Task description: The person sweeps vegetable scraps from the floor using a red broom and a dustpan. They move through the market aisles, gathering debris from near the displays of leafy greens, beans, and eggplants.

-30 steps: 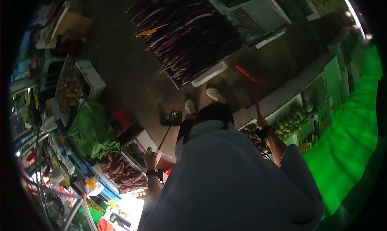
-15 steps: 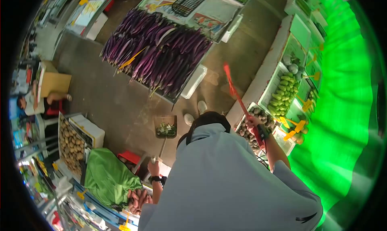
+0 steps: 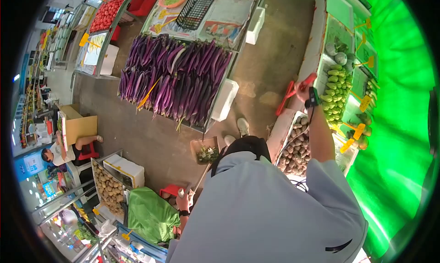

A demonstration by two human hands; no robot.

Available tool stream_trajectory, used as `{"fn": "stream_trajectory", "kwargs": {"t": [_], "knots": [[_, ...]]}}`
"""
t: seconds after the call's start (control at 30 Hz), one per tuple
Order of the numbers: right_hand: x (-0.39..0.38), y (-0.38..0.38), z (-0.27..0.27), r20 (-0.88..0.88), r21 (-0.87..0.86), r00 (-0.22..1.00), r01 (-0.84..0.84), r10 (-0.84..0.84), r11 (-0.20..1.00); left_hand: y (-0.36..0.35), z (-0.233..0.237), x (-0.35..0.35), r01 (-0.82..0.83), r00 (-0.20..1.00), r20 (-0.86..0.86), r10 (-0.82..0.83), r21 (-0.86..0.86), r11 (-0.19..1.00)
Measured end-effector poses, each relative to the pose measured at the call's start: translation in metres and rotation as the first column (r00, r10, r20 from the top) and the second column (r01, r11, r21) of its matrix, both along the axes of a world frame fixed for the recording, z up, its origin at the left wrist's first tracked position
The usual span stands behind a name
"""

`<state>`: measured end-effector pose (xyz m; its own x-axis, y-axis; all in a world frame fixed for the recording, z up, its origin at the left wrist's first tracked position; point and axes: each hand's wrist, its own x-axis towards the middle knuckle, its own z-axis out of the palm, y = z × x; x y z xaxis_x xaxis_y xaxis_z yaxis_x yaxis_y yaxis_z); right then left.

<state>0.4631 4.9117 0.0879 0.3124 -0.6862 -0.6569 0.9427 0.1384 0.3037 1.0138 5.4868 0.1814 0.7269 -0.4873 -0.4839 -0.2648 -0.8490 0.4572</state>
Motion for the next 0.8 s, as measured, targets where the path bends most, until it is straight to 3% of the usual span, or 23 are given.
{"fn": "stream_trajectory", "kwargs": {"t": [0.03, 0.1, 0.2, 0.3, 0.33, 0.37, 0.43, 0.5, 0.57, 0.6, 0.67, 0.7, 0.77, 0.8], "knots": [[-0.004, -0.021, -0.015, 0.016, 0.036, 0.999, 0.040, -0.041, 0.999, -0.012, 0.019, -0.007, -0.022, 0.999, -0.024, 0.022, 0.015, 1.000], [-0.014, -0.054, -0.041, 0.060, 0.000, 0.997, 0.044, -0.044, 0.999, 0.001, 0.007, 0.002, -0.048, 0.998, -0.034, 0.051, 0.078, 0.996], [-0.015, -0.081, -0.050, 0.053, -0.243, 0.898, -0.412, 0.436, 0.878, 0.003, 0.001, 0.000, 0.039, 0.997, 0.063, -0.042, 0.053, 0.998], [0.025, -0.082, -0.032, -0.114, 0.031, 0.715, -0.691, 0.690, 0.722, 0.006, 0.005, -0.002, 0.017, 1.000, 0.003, -0.017, 0.066, 0.998], [0.040, -0.078, -0.028, -0.047, 0.145, 0.684, -0.716, 0.728, 0.682, 0.025, -0.009, 0.003, -0.017, 1.000, 0.014, 0.017, 0.024, 1.000], [0.045, -0.069, -0.050, -0.181, -0.029, 0.576, -0.813, 0.797, 0.581, 0.040, -0.029, 0.009, -0.050, 0.998, 0.027, 0.051, -0.030, 0.998], [0.063, -0.046, -0.072, -0.041, -0.399, 0.491, -0.806, 0.870, 0.437, 0.014, 0.000, -0.006, 0.002, 0.995, 0.095, -0.003, 0.012, 1.000], [0.104, -0.010, -0.008, 0.025, 0.009, 0.499, -0.866, 0.866, 0.499, 0.019, -0.005, -0.002, -0.073, 0.997, 0.016, 0.073, 0.028, 0.997], [0.127, 0.028, -0.001, -0.020, 0.146, 0.455, -0.880, 0.890, 0.453, 0.028, -0.016, 0.003, -0.134, 0.989, -0.051, 0.138, 0.072, 0.988], [0.126, 0.046, -0.036, -0.074, 0.057, 0.373, -0.924, 0.925, 0.378, 0.032, -0.022, 0.006, -0.156, 0.984, -0.076, 0.164, 0.107, 0.982], [0.126, 0.081, -0.058, -0.259, 0.086, 0.210, -0.967, 0.943, 0.239, 0.034, -0.028, 0.010, -0.161, 0.980, -0.098, 0.175, 0.135, 0.978], [0.132, 0.097, -0.043, -0.371, 0.201, 0.110, -0.960, 0.922, 0.195, 0.032, -0.029, 0.010, -0.150, 0.982, -0.094, 0.162, 0.125, 0.981], [0.138, 0.126, -0.024, -0.722, 0.215, -0.087, -0.971, 0.687, 0.103, 0.033, -0.030, 0.017, -0.097, 0.992, -0.077, 0.102, 0.072, 0.993], [0.136, 0.135, 0.000, -0.679, 0.207, -0.031, -0.966, 0.733, 0.151, 0.036, -0.036, 0.022, -0.055, 0.996, -0.063, 0.057, 0.024, 0.998]]}}
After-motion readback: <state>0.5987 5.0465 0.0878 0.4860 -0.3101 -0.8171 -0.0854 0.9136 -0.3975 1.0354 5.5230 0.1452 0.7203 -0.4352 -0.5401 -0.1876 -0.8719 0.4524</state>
